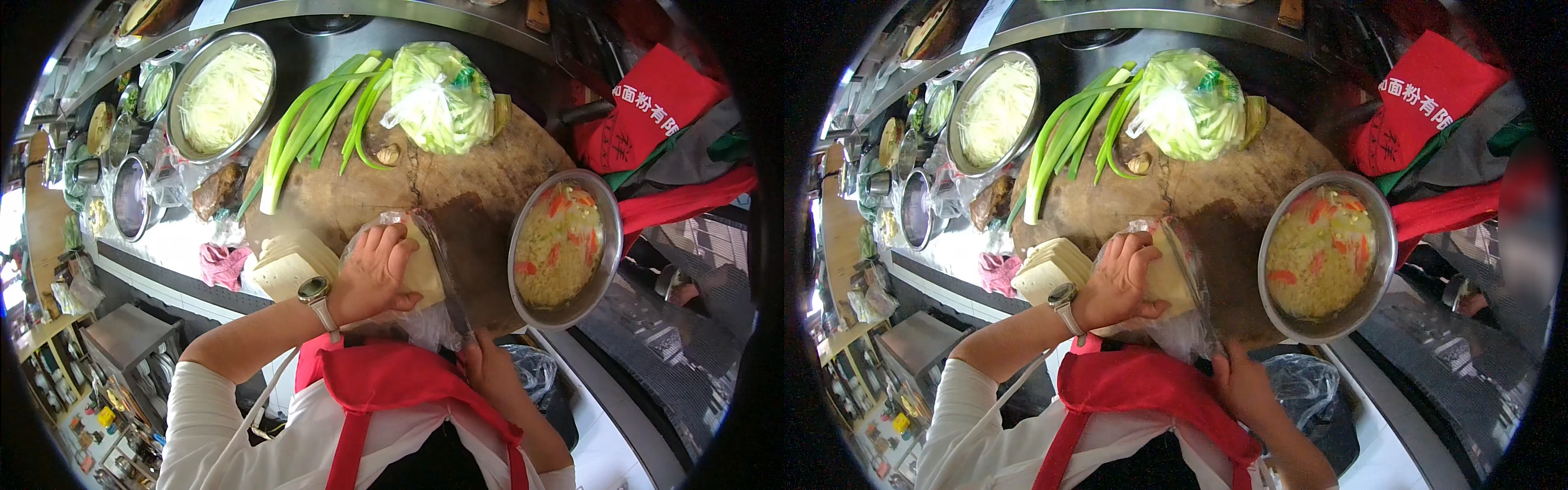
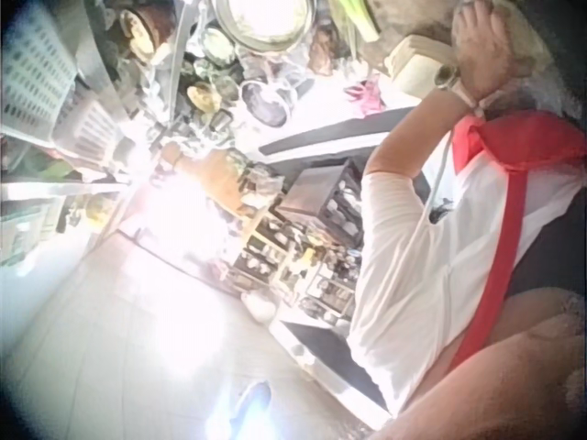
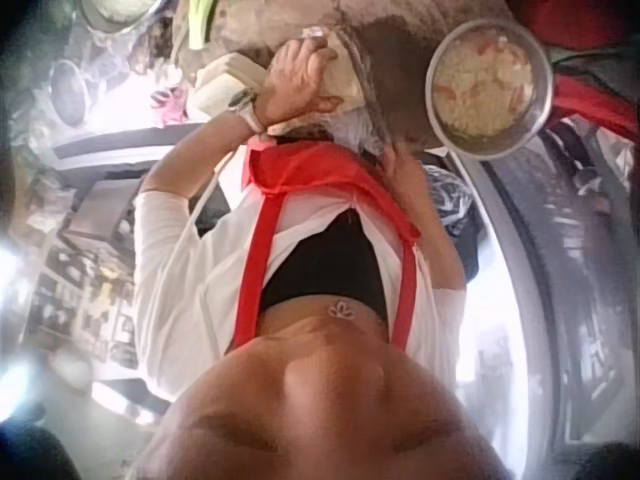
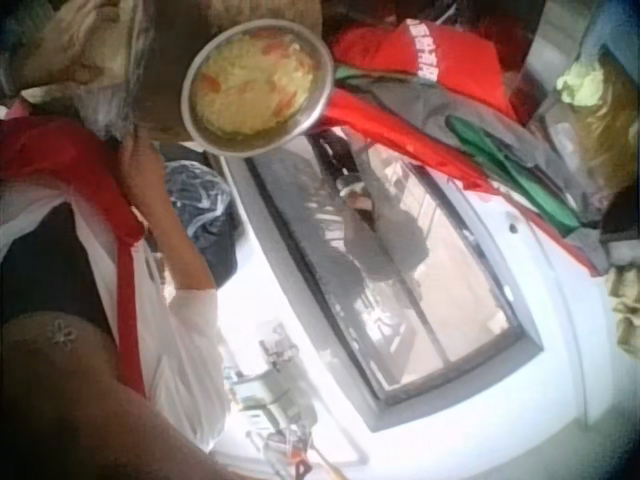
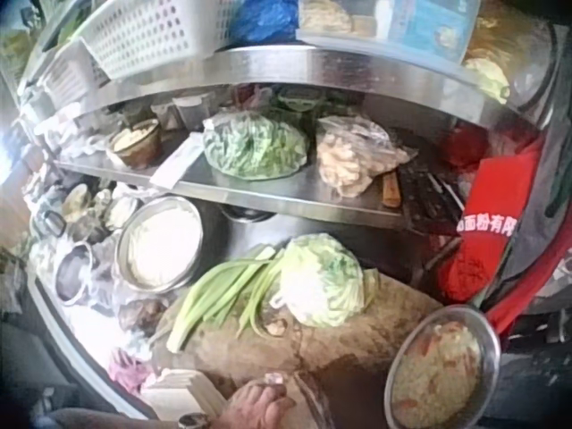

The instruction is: The person slices a block of white tofu into thin rectangular pieces using a large cleaver on a wooden cutting board. The person then places the sliced tofu into a metal bowl and moves to a wok station to mix a bowl of chopped vegetables.

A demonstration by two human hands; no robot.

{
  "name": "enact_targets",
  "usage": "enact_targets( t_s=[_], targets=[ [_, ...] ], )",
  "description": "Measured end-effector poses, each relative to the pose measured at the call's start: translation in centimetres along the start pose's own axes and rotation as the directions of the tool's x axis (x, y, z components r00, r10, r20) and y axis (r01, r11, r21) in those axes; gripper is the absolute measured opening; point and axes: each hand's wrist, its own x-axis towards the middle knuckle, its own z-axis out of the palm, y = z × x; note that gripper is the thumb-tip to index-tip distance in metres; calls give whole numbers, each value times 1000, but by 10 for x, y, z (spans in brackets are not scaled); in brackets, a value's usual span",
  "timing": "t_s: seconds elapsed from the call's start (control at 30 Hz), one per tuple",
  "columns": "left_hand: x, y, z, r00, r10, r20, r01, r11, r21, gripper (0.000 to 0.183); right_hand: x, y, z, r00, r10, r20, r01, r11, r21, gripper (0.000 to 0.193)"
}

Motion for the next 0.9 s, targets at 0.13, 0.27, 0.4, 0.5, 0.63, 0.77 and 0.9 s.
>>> enact_targets(
  t_s=[0.13, 0.27, 0.4, 0.5, 0.63, 0.77, 0.9],
  targets=[
    [0, 0, 2, 1000, 8, 3, -8, 1000, 0, 77, 22, 15, 24, 992, -91, -92, 86, 995, -56, 37],
    [0, -1, 5, 999, 29, -23, -28, 999, 27, 80, 29, 13, 32, 992, -84, -90, 79, 995, -58, 42],
    [-3, 3, 3, 998, 35, -42, -32, 997, 74, 83, 24, 14, 22, 992, -97, -80, 102, 993, 64, 43],
    [-3, 4, 5, 998, 40, -55, -34, 993, 112, 83, 8, 18, 14, 979, -176, -105, 190, 971, 144, 42],
    [-8, 13, -2, 993, 15, -113, 0, 991, 131, 84, -19, 16, 7, 963, -200, -178, 235, 951, 202, 40],
    [-9, 34, -30, 958, -37, -283, 18, 997, -71, 85, -43, 23, -4, 957, -248, -151, 290, 810, 509, 45],
    [-8, 51, -44, 984, -171, -40, -2, 214, -977, 53, -72, -13, -21, 945, -303, 121, 67, 543, 837, 59]
  ],
)
